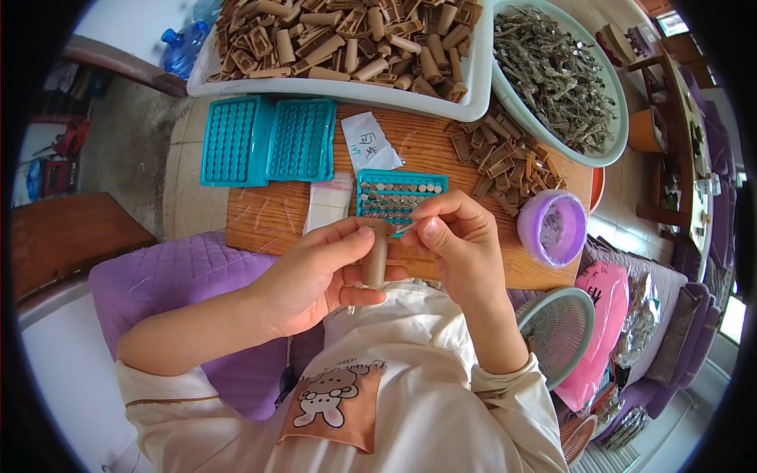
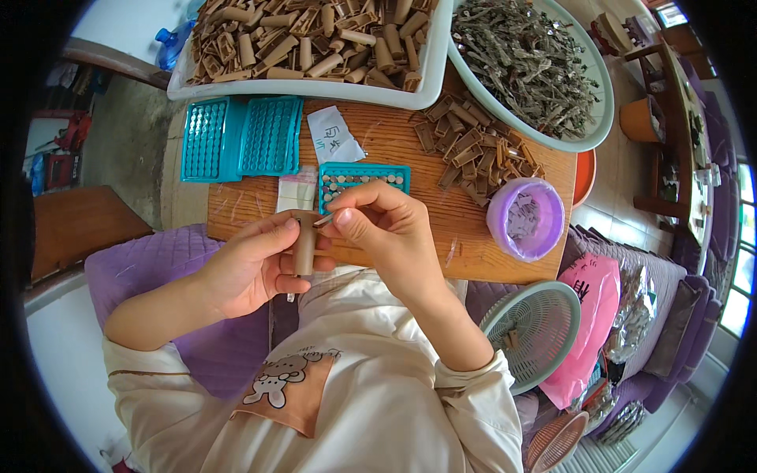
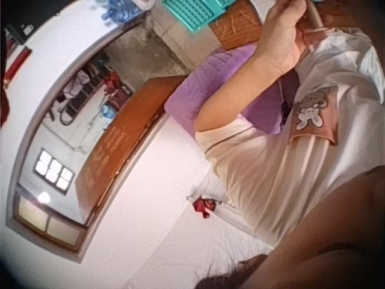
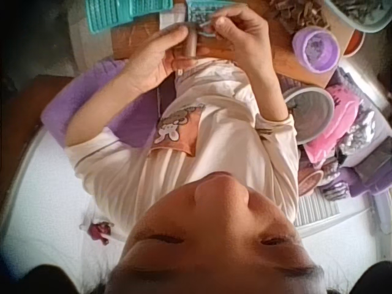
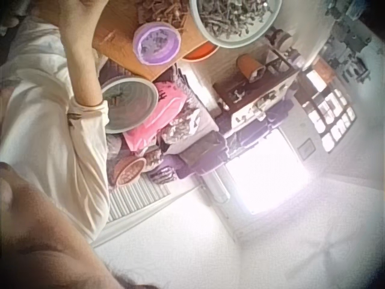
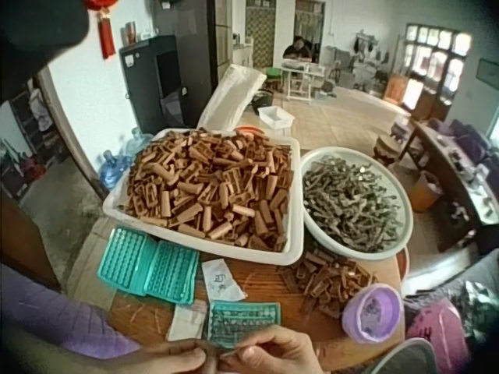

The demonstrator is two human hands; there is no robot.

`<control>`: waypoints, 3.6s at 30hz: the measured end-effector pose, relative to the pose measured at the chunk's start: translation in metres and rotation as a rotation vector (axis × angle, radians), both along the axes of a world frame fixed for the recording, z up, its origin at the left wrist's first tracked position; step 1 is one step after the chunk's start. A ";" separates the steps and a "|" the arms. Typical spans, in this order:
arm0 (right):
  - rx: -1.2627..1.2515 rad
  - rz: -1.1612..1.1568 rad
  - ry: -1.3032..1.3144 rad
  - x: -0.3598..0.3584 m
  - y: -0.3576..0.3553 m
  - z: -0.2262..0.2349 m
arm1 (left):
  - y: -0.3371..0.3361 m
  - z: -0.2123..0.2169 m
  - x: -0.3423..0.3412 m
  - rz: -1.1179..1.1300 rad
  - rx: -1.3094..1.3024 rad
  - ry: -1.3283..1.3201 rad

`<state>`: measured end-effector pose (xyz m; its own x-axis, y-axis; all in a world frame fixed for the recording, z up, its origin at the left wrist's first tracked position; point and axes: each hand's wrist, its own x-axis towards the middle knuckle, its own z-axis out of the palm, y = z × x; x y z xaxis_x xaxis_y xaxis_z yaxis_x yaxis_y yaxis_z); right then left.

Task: The person assembles small plastic components by hand, attaching green caps to them and organizing the completed assemblies into a blue assembly tray.

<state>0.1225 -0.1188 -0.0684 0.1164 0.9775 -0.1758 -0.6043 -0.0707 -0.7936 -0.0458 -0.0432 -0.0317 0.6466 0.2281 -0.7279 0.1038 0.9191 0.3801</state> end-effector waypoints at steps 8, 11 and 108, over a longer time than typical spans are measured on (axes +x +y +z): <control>0.042 -0.059 -0.382 -0.015 0.003 0.000 | 0.000 0.007 0.003 -0.016 0.014 0.044; -0.013 -0.086 -0.253 -0.020 0.001 0.004 | 0.000 0.005 0.000 0.014 -0.036 -0.018; -0.714 0.333 -1.528 0.193 -0.213 0.024 | 0.166 -0.022 0.078 -0.381 1.928 0.591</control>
<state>0.3153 -0.3323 -0.0446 0.4035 0.7758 -0.4851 0.7240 -0.5949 -0.3491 0.0318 0.1231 -0.0535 0.6630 0.7350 0.1422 0.6012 -0.6360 0.4838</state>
